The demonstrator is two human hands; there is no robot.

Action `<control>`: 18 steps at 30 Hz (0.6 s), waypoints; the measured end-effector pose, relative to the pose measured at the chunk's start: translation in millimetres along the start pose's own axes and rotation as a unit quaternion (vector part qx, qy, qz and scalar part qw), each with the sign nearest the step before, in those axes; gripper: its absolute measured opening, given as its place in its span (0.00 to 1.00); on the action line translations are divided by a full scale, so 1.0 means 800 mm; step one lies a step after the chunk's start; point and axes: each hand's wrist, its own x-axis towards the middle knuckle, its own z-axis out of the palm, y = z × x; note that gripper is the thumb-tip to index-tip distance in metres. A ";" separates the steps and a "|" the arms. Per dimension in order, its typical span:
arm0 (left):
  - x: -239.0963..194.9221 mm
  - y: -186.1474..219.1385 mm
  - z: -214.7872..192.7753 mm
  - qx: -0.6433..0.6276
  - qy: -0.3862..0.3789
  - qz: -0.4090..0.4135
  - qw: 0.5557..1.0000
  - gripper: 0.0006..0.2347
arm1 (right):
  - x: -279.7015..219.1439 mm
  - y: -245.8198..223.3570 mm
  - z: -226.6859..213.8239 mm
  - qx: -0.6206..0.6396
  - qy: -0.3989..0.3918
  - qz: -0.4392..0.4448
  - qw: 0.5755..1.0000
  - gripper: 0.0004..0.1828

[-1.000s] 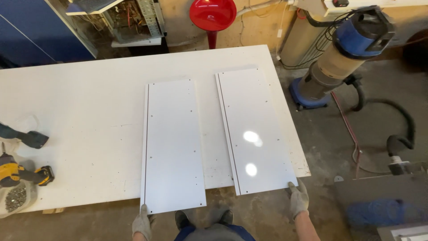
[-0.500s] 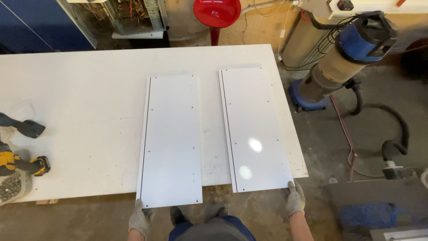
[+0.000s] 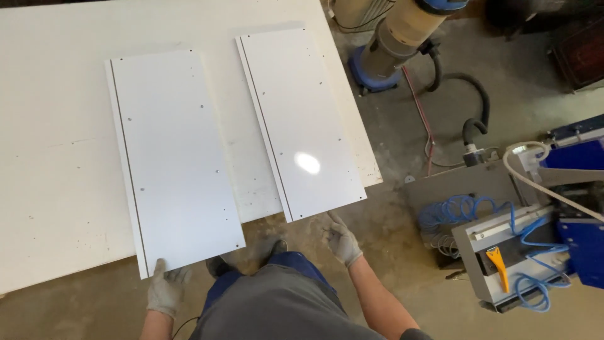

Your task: The person puts on protective gloves and uses a cordless power drill to fasten screws into pre-drilled holes on white furniture panels.

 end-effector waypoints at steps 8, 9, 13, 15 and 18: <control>-0.011 0.009 0.008 -0.028 -0.018 -0.067 0.997 0.37 | -0.047 0.035 0.180 -0.360 -0.096 0.148 0.916 0.21; -0.020 0.010 0.010 -0.032 -0.013 -0.063 0.997 0.37 | -0.057 0.035 0.211 -0.361 -0.102 0.150 0.915 0.21; -0.098 0.042 0.037 -0.019 -0.055 -0.025 0.998 0.32 | -0.067 0.039 0.285 -0.469 -0.117 0.094 0.871 0.41; -0.121 0.060 0.038 0.003 -0.094 -0.007 0.996 0.34 | -0.043 0.050 0.284 -0.427 -0.096 0.085 0.895 0.37; -0.129 0.087 0.031 0.010 -0.093 0.059 0.994 0.29 | -0.002 0.048 0.281 -0.383 -0.091 0.106 0.913 0.36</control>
